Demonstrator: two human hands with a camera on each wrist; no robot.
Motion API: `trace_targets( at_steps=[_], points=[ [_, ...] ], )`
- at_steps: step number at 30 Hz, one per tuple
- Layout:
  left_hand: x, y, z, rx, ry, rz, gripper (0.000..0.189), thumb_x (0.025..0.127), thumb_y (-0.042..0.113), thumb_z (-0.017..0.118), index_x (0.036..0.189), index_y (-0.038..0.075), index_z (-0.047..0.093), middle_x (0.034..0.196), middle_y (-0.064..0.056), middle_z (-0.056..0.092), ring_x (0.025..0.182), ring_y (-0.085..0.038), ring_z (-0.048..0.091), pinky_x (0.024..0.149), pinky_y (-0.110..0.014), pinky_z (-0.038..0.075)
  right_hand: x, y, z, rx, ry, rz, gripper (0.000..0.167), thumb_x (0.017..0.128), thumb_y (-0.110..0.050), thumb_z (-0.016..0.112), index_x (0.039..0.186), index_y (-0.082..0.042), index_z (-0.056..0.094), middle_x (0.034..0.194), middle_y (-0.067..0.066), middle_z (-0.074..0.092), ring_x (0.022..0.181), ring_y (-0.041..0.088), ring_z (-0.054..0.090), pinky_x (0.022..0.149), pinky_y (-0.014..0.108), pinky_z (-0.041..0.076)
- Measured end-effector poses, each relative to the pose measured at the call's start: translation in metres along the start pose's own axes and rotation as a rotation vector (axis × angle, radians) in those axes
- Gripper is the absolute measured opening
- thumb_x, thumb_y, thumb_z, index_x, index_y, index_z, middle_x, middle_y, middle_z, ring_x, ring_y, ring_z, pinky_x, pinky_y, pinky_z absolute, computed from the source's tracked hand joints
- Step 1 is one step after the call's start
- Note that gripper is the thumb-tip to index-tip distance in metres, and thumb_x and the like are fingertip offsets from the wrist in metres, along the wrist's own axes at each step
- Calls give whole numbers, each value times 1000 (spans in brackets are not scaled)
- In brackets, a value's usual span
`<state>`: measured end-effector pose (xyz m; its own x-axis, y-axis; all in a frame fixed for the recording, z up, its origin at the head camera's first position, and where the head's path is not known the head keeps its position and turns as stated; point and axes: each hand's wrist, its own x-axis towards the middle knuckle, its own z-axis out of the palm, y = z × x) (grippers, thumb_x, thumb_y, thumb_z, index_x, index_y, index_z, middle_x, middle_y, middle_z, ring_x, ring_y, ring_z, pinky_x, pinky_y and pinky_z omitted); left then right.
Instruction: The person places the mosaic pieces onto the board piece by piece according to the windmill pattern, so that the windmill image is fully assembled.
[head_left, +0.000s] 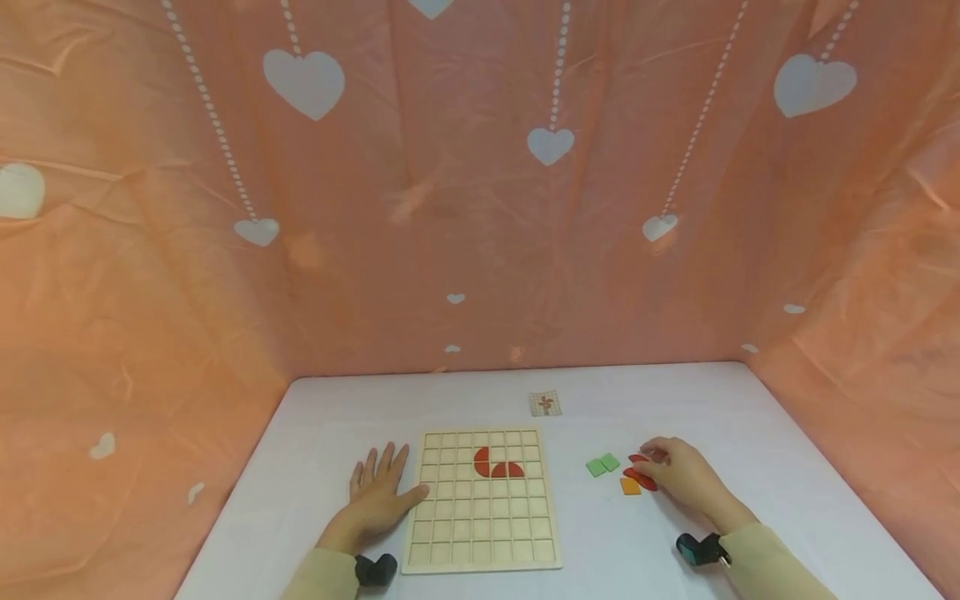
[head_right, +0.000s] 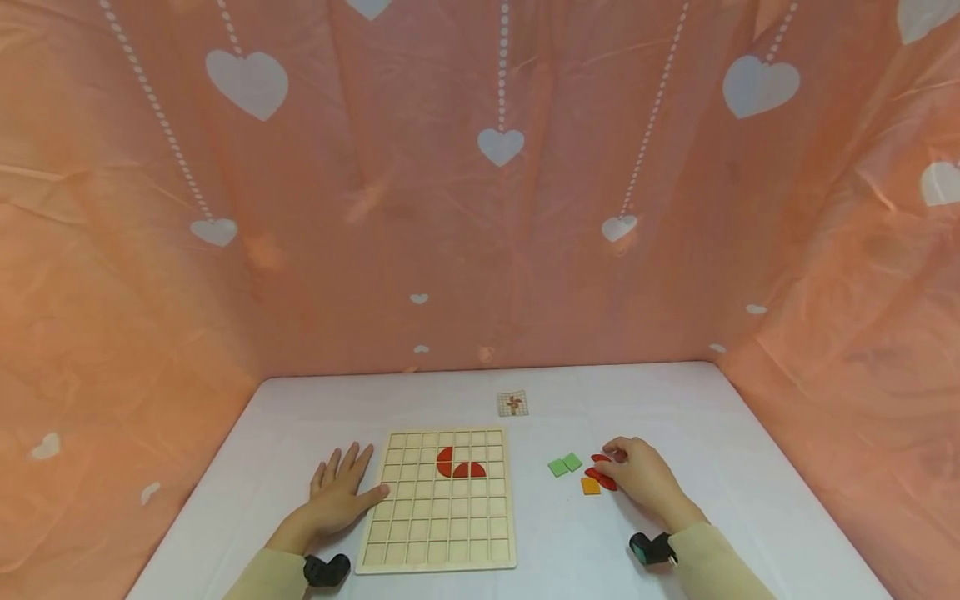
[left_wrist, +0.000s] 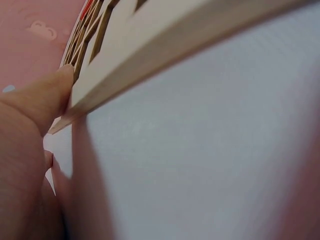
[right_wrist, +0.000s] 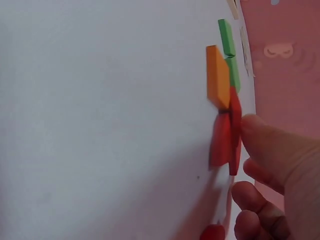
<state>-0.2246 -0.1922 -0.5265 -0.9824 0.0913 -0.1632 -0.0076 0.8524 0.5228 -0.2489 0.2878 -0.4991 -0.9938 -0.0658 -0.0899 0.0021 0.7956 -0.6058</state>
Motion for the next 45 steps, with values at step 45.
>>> trace_targets(
  at_steps=[45],
  points=[
    [-1, 4, -3, -2, -9, -10, 89, 91, 56, 56, 154, 5, 20, 159, -22, 4, 143, -44, -10, 111, -57, -15, -1, -45, 18, 89, 90, -62, 7, 95, -16, 63, 99, -11, 61, 79, 2, 58, 62, 16, 51, 51, 28, 44]
  ],
)
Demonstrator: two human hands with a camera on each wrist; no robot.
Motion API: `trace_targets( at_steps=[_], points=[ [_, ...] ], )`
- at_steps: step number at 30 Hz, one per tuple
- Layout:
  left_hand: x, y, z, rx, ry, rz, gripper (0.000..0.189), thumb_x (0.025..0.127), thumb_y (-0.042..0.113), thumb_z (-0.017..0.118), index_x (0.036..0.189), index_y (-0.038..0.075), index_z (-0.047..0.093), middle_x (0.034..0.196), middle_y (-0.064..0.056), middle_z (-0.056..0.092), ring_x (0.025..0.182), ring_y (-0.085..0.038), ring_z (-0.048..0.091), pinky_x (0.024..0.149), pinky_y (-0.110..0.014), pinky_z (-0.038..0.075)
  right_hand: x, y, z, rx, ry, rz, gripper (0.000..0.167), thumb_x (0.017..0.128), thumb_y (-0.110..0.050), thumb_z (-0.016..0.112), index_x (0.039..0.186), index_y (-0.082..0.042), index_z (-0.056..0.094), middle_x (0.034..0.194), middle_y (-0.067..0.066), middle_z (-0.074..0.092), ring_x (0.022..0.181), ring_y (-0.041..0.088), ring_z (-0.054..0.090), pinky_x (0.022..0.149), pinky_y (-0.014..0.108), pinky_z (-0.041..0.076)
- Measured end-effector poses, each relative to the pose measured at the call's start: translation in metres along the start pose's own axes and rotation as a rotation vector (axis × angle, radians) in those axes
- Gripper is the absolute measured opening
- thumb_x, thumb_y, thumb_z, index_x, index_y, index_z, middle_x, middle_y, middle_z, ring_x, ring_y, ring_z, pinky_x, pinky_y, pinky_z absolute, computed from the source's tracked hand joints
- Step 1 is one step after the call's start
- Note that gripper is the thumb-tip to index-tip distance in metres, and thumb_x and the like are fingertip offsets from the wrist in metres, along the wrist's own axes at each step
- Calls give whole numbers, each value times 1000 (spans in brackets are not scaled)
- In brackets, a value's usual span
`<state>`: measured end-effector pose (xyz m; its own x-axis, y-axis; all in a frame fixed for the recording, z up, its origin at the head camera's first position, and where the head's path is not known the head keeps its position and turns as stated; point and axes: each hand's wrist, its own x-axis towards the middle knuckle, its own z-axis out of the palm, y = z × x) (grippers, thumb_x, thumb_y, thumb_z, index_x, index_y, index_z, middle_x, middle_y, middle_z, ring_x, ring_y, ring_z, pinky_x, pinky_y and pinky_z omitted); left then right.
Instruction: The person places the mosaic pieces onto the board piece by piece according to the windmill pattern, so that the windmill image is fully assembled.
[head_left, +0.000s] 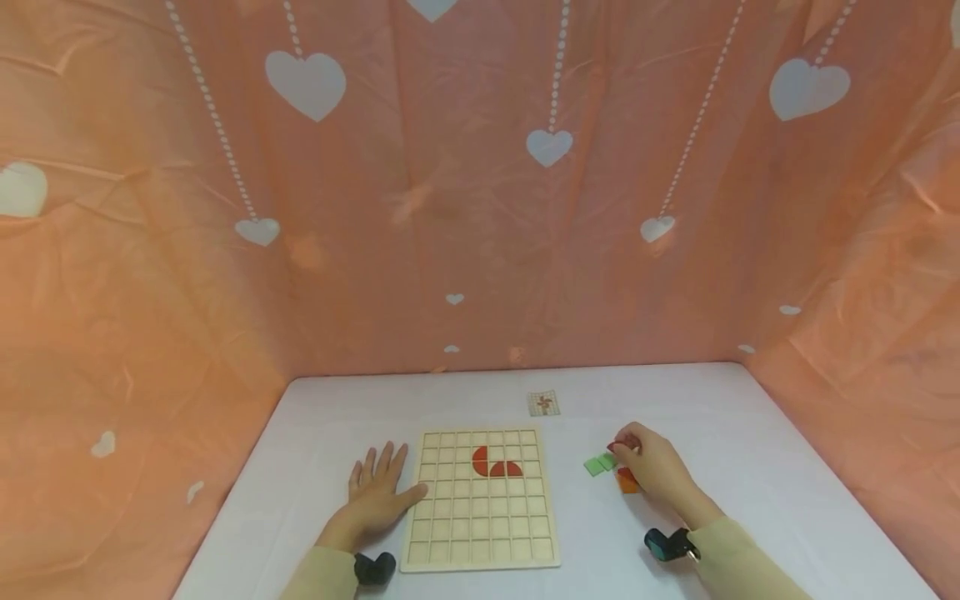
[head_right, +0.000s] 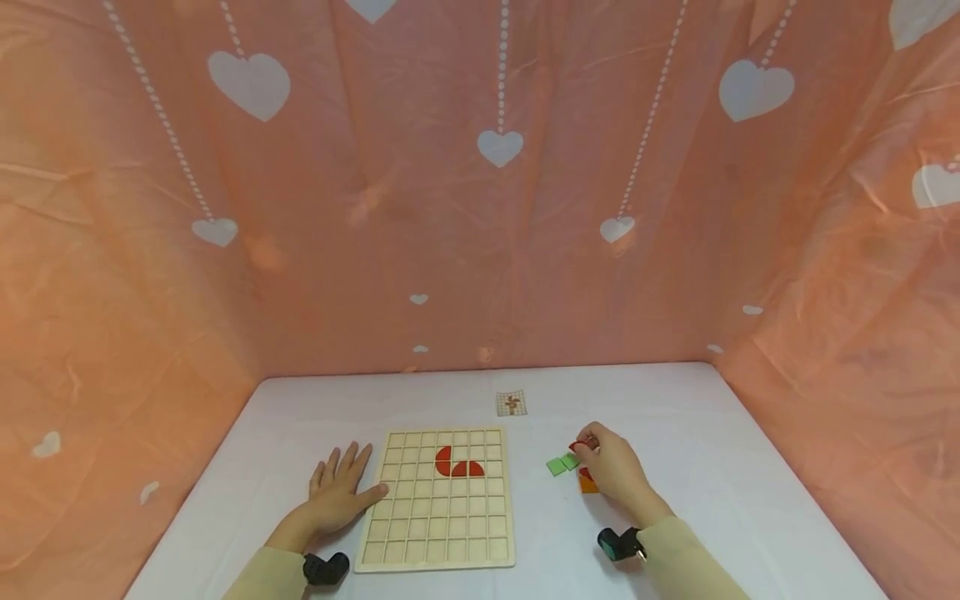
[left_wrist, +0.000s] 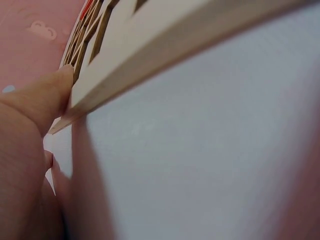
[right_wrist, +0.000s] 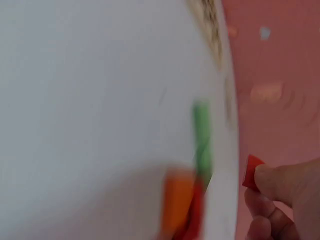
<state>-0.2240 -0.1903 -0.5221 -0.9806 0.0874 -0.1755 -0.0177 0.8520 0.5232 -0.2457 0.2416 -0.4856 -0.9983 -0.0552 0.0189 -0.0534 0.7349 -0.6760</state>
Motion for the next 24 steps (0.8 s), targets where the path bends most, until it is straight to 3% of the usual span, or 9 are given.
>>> trace_targets(
  at_steps=[5, 9, 17, 24],
  points=[
    [-1, -1, -1, -1, 5, 7, 89, 91, 56, 56, 154, 5, 20, 159, -23, 5, 143, -44, -9, 111, -57, -15, 6, -35, 30, 35, -50, -87, 4, 96, -18, 62, 94, -15, 63, 81, -3, 62, 66, 13, 50, 58, 30, 44],
    [0, -2, -2, -7, 5, 14, 88, 91, 56, 56, 154, 5, 21, 159, -23, 5, 144, -43, -9, 111, -57, -15, 9, -61, 60, 45, -148, -166, 5, 97, -17, 60, 93, -18, 63, 84, -7, 60, 74, 13, 52, 67, 31, 45],
    [1, -3, -2, -14, 11, 23, 88, 91, 56, 57, 154, 6, 22, 159, -21, 6, 144, -43, -8, 111, -56, -14, 10, -113, 112, 72, -314, -406, 10, 98, -13, 58, 90, -16, 64, 86, -9, 61, 85, 8, 55, 80, 34, 47],
    [-1, -4, -1, -23, 23, 44, 87, 91, 56, 56, 153, 5, 23, 159, -22, 8, 144, -43, -7, 111, -56, -14, 14, -136, 139, 35, -391, -426, 11, 98, -14, 58, 89, -17, 64, 80, -12, 61, 80, 4, 54, 79, 29, 47]
  ],
)
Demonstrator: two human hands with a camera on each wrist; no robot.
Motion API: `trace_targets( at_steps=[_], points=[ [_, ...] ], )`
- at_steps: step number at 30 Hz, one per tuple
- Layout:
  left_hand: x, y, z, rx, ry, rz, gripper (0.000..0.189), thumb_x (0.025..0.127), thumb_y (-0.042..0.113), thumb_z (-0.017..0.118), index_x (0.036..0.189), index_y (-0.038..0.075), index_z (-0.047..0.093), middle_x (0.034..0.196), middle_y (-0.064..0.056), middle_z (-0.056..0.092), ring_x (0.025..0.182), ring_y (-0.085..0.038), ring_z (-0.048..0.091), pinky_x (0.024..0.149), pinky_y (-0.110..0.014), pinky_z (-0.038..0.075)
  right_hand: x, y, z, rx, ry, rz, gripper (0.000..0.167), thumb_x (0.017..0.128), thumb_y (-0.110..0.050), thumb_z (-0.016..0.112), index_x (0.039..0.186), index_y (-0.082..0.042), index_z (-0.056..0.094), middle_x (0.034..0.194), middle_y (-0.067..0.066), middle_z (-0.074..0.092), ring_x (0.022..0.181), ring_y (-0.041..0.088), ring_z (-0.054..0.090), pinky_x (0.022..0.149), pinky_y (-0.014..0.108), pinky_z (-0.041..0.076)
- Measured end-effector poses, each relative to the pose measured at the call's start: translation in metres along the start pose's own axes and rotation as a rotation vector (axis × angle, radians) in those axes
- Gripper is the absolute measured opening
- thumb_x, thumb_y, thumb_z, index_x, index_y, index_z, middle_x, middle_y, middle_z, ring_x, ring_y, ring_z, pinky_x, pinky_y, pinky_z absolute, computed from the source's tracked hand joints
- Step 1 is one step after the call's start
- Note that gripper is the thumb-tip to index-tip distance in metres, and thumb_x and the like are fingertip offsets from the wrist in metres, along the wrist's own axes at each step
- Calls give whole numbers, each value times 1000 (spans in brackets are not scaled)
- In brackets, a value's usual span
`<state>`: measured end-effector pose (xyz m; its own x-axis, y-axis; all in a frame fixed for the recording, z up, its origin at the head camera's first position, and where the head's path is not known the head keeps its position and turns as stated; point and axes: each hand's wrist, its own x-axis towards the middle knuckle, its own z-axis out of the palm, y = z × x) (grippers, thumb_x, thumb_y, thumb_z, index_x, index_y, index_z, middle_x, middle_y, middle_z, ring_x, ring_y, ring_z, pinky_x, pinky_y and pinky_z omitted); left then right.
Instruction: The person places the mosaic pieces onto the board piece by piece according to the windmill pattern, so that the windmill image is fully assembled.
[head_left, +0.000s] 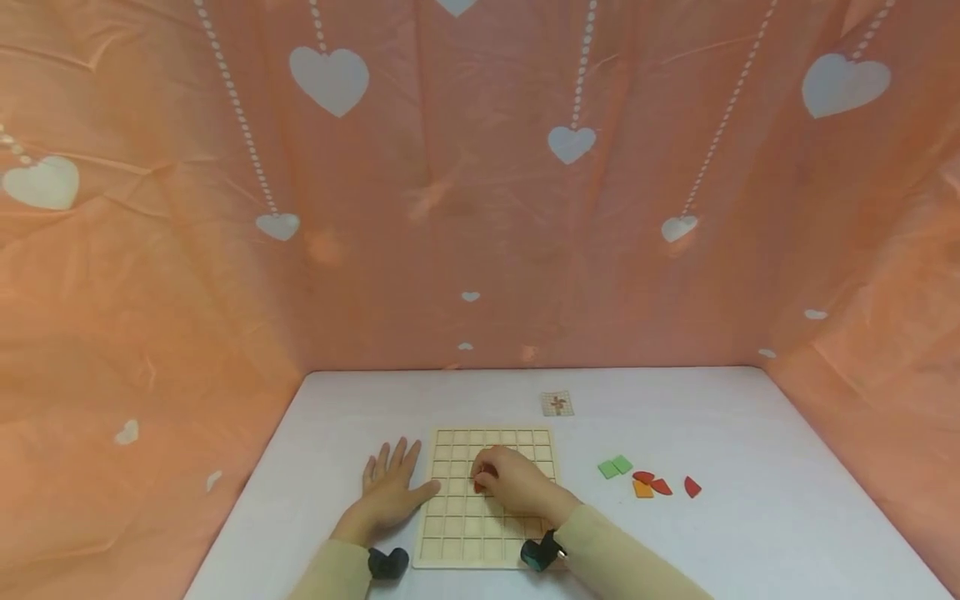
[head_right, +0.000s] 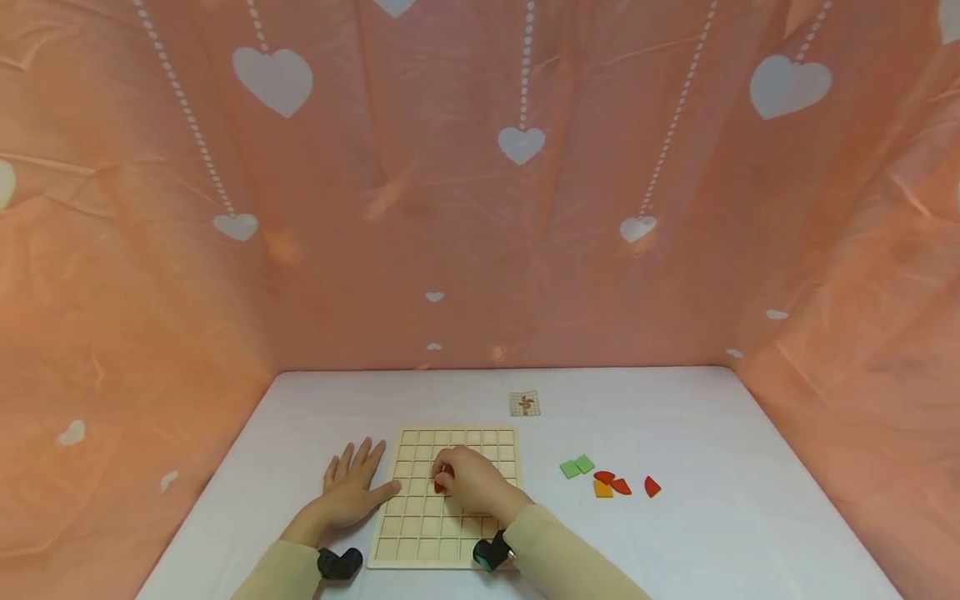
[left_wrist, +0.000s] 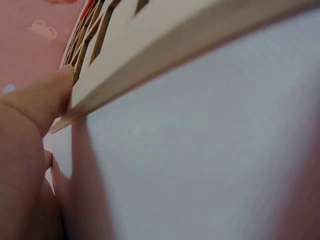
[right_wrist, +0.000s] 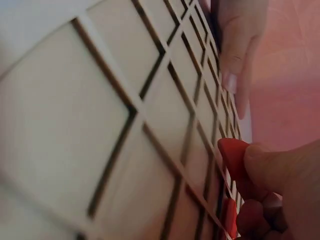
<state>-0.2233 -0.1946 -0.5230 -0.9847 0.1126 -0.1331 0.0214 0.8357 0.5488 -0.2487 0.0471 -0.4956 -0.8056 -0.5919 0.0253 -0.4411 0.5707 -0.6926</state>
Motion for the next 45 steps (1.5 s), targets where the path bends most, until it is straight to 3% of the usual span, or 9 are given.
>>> trace_targets(
  at_steps=[6, 13, 18, 22, 35, 45],
  points=[
    [-1, 4, 2, 10, 6, 17, 86, 92, 55, 56, 153, 4, 23, 159, -22, 8, 144, -43, -6, 112, -56, -14, 5, 1, 8, -65, 22, 20, 4, 96, -16, 62, 96, -19, 64, 79, -17, 59, 81, 2, 54, 78, 29, 49],
    [-2, 5, -1, 9, -2, -4, 86, 91, 55, 57, 153, 5, 24, 159, -21, 9, 144, -43, -6, 112, -57, -12, 5, -3, 13, -106, 67, 34, 6, 94, -17, 65, 100, -18, 63, 84, -13, 58, 79, 3, 55, 71, 27, 50],
    [-4, 4, -1, 6, -3, -17, 86, 91, 54, 58, 153, 5, 24, 159, -22, 9, 144, -44, -5, 111, -58, -12, 2, -9, 19, -164, 179, 84, 15, 92, -28, 68, 90, -14, 62, 77, -11, 54, 68, 5, 51, 60, 25, 47],
    [-3, 3, -1, 10, -5, -21, 86, 91, 54, 58, 153, 6, 24, 159, -21, 9, 144, -43, -6, 112, -57, -12, -1, -12, 23, -205, 213, 113, 23, 87, -35, 73, 80, -17, 60, 72, -9, 48, 60, 7, 46, 53, 24, 42],
    [-2, 3, 1, 16, -12, -16, 88, 90, 57, 57, 154, 6, 24, 159, -21, 9, 144, -43, -6, 111, -58, -12, -8, -7, 25, -156, 195, 74, 6, 87, -22, 74, 89, -16, 72, 84, -9, 63, 78, 8, 60, 65, 26, 51],
    [1, 2, 1, 25, -8, -18, 88, 91, 56, 56, 154, 6, 22, 160, -21, 7, 144, -43, -8, 111, -57, -13, -12, -10, 24, -208, 226, 51, 8, 88, -18, 72, 94, -16, 77, 84, -9, 61, 79, 8, 56, 64, 25, 50]
  ],
)
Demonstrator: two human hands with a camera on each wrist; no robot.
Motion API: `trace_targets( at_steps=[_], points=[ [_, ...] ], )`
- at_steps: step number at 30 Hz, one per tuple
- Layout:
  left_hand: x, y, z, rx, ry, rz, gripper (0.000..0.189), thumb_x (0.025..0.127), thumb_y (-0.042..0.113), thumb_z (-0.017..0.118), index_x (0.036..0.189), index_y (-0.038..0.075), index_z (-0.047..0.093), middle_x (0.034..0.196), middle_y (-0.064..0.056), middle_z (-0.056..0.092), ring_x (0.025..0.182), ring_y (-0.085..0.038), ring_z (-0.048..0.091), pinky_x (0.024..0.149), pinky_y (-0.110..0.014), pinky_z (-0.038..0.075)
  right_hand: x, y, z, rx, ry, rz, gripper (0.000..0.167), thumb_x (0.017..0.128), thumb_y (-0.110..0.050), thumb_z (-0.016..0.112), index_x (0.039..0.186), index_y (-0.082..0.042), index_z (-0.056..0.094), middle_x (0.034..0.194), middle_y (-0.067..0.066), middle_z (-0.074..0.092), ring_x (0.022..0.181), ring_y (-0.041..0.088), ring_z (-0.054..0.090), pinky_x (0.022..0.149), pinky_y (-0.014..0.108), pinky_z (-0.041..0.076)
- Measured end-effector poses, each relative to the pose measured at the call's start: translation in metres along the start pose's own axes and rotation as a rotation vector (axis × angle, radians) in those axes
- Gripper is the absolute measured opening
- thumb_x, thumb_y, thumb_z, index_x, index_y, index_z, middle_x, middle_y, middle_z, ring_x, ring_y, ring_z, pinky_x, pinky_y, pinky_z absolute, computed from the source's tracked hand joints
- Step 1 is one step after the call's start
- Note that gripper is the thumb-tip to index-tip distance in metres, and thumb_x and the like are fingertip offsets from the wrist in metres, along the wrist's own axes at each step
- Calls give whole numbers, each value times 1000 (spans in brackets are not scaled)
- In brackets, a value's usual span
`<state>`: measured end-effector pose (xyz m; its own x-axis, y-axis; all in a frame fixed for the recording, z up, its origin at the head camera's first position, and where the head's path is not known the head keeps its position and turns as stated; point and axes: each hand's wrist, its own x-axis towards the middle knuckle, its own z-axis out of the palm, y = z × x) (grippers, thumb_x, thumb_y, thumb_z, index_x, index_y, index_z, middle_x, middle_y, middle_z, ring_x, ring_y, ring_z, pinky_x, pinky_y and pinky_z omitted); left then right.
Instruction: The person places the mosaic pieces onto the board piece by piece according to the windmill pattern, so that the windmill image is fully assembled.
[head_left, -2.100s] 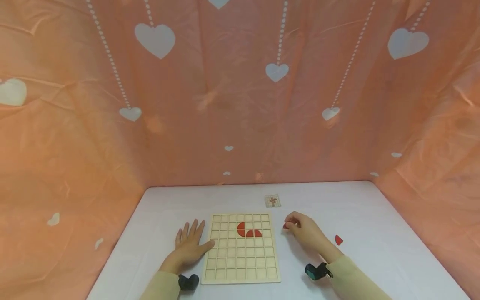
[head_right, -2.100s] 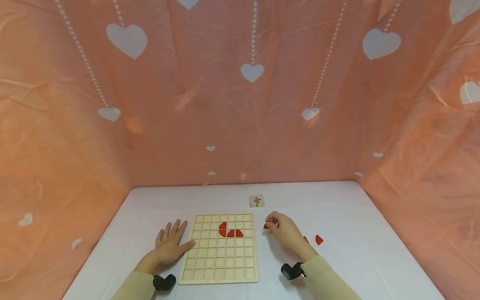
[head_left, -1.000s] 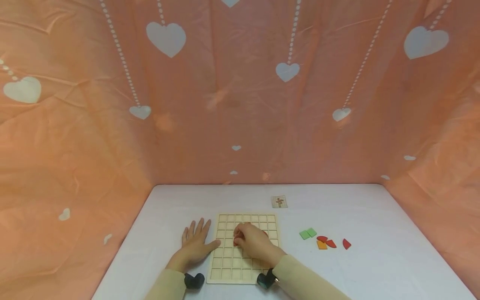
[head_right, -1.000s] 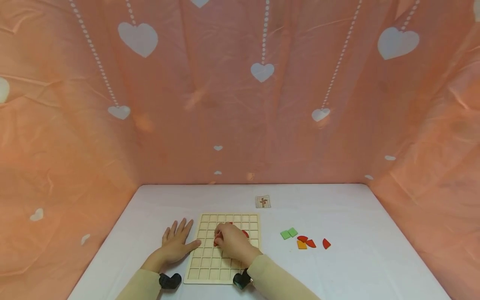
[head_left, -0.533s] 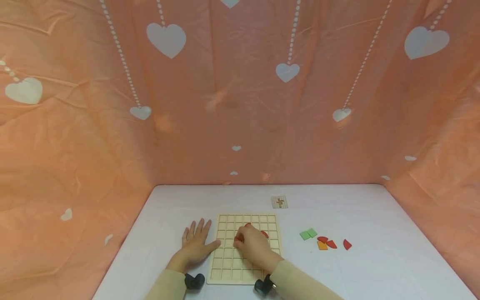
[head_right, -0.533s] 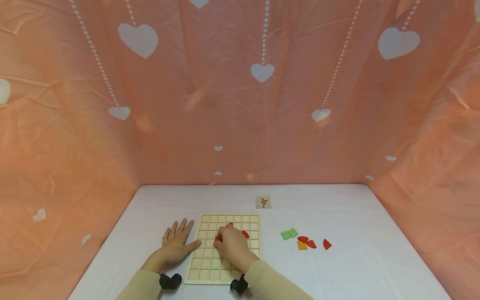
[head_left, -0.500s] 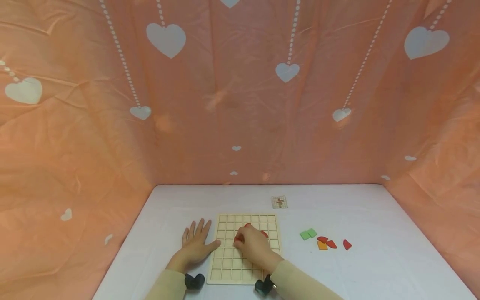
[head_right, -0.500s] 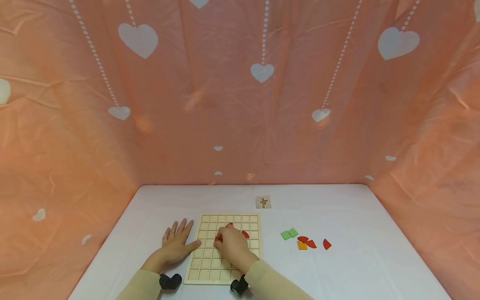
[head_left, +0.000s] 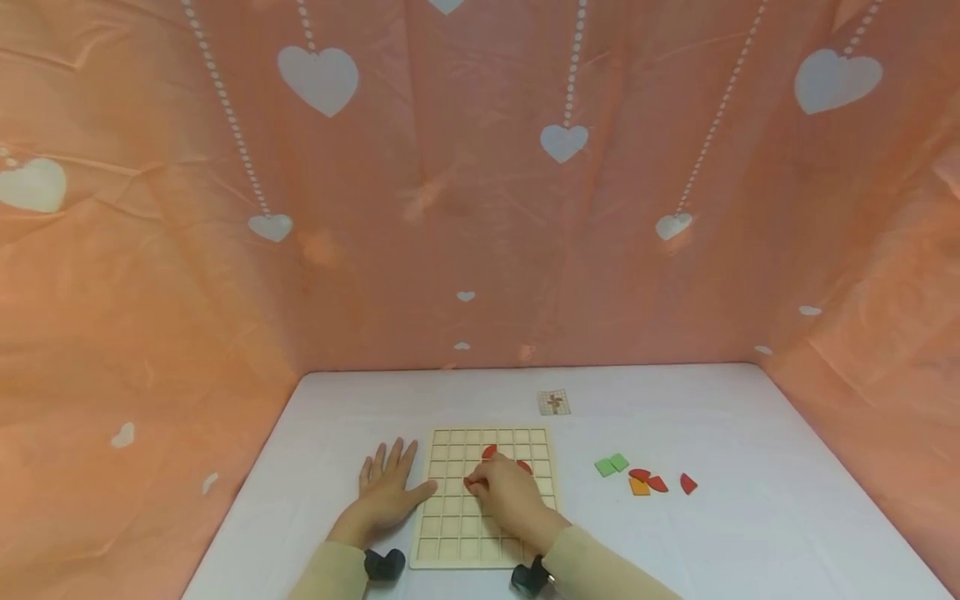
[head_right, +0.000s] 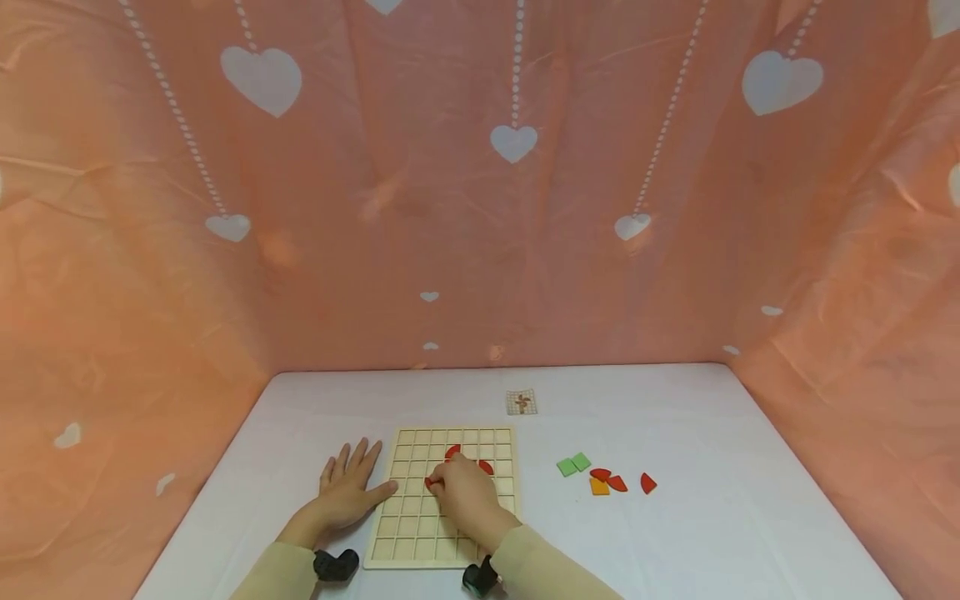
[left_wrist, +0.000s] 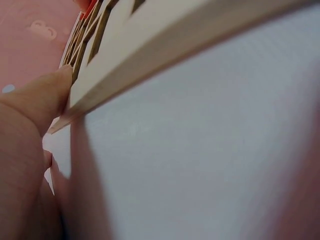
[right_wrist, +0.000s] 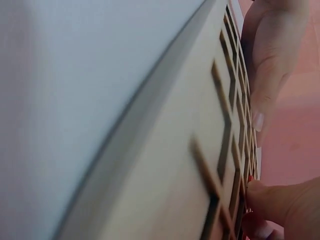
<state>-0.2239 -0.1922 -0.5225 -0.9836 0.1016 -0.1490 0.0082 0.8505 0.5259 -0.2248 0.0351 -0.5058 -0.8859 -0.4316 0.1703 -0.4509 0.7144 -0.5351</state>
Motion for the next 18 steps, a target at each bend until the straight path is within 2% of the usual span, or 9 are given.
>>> trace_targets(
  at_steps=[5, 11, 15, 18],
  points=[
    [0, -1, 0, -6, 9, 2, 88, 90, 56, 57, 154, 6, 23, 159, -22, 8, 144, -43, -7, 111, -57, -12, 0, -1, -1, -16, 8, -10, 9, 87, -16, 73, 95, -16, 78, 83, -8, 62, 78, 7, 56, 63, 24, 50],
    [1, -1, 0, -13, 1, 0, 88, 91, 56, 58, 154, 6, 21, 160, -21, 7, 144, -42, -9, 111, -56, -13, 1, 0, 3, -6, 4, 21, 6, 89, -18, 71, 94, -18, 75, 85, -8, 60, 77, 7, 55, 63, 25, 49],
    [1, -2, 1, -12, -2, -5, 88, 91, 57, 57, 154, 7, 21, 160, -20, 6, 144, -42, -9, 111, -56, -14, 0, 3, 1, 28, 5, 53, 16, 93, -22, 67, 106, -14, 71, 89, -5, 59, 77, 7, 56, 64, 27, 50],
    [1, -1, 2, -20, -6, -14, 89, 90, 58, 57, 154, 7, 21, 160, -20, 6, 144, -42, -9, 111, -57, -14, -3, 11, -10, 86, 28, 69, 25, 95, -26, 64, 114, -11, 67, 92, -5, 58, 77, 8, 56, 65, 28, 50]
  ],
)
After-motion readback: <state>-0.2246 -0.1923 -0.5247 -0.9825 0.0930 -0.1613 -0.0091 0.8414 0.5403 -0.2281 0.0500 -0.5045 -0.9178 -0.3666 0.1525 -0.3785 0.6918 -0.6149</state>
